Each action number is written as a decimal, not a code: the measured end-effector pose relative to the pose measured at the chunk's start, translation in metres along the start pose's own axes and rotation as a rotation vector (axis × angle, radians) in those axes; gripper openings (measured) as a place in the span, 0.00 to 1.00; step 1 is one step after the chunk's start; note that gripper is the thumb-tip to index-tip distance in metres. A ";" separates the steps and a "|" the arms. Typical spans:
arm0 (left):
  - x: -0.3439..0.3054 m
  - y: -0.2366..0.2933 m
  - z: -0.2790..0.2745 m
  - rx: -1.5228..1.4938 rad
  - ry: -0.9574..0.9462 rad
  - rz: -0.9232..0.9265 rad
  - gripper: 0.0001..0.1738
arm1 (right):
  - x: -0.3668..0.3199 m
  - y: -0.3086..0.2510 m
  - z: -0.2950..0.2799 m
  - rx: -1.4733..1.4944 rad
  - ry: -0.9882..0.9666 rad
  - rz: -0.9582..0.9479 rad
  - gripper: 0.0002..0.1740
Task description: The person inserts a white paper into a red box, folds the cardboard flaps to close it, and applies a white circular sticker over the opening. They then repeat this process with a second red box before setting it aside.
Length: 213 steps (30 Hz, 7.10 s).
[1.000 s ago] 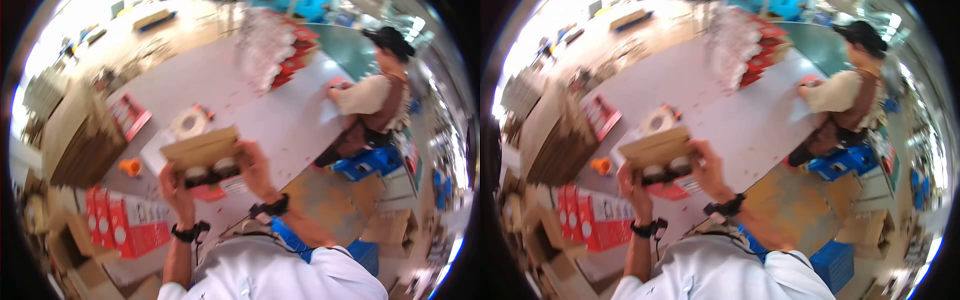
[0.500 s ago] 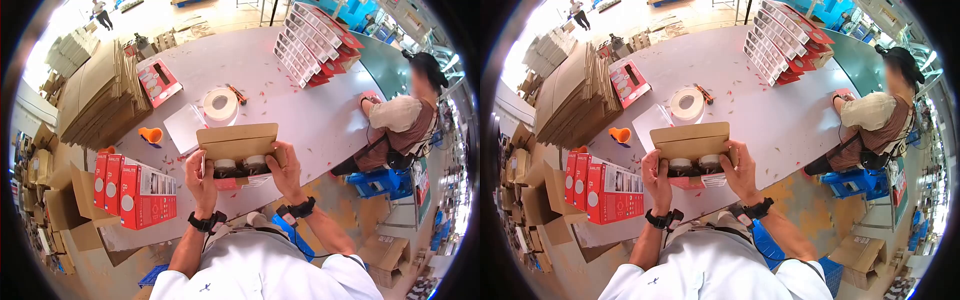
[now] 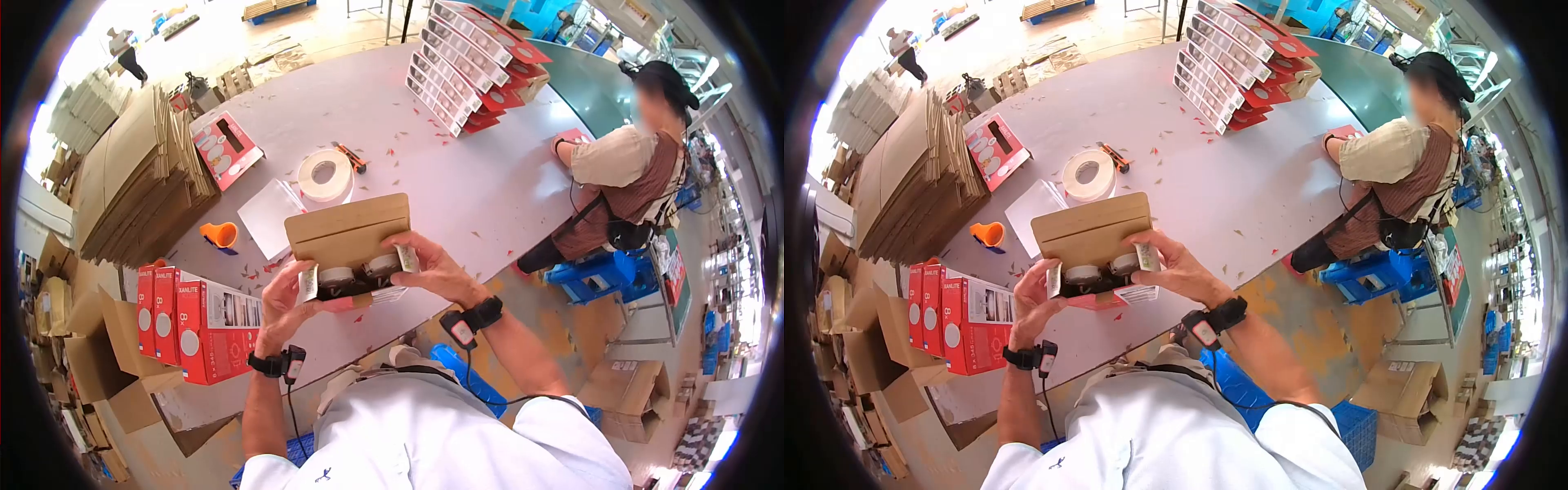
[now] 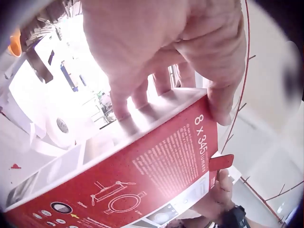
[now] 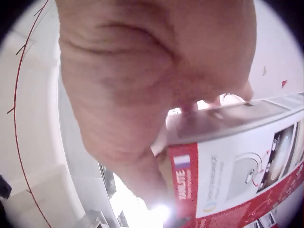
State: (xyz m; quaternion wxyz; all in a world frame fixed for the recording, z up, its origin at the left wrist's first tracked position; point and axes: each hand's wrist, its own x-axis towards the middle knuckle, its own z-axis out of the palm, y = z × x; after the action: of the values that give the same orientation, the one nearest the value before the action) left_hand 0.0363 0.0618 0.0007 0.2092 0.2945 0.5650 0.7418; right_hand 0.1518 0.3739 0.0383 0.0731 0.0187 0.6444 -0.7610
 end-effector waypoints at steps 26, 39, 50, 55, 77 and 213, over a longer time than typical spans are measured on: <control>-0.011 -0.013 -0.007 0.335 0.088 0.068 0.22 | 0.008 0.012 -0.007 -0.503 0.153 -0.272 0.38; -0.004 0.014 0.001 0.924 -0.021 0.634 0.13 | -0.027 -0.014 0.007 -0.616 -0.123 -0.546 0.16; 0.000 0.028 0.035 0.528 0.228 0.213 0.26 | -0.033 0.019 0.022 -0.688 0.082 -0.698 0.11; 0.014 0.032 0.043 0.550 0.079 -0.237 0.36 | -0.030 0.017 0.013 -0.687 -0.023 -0.532 0.16; 0.017 0.027 0.047 -0.215 0.248 -0.183 0.35 | 0.005 -0.025 0.045 -0.103 0.167 0.009 0.30; 0.010 0.047 0.046 1.082 -0.001 0.302 0.39 | -0.027 -0.009 0.016 -1.040 0.188 -0.494 0.27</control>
State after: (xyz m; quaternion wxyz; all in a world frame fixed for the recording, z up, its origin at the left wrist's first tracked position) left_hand 0.0609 0.0886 0.0565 -0.0799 0.4378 0.8165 0.3678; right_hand 0.1784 0.3621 0.0534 -0.1644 -0.1028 0.9223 -0.3344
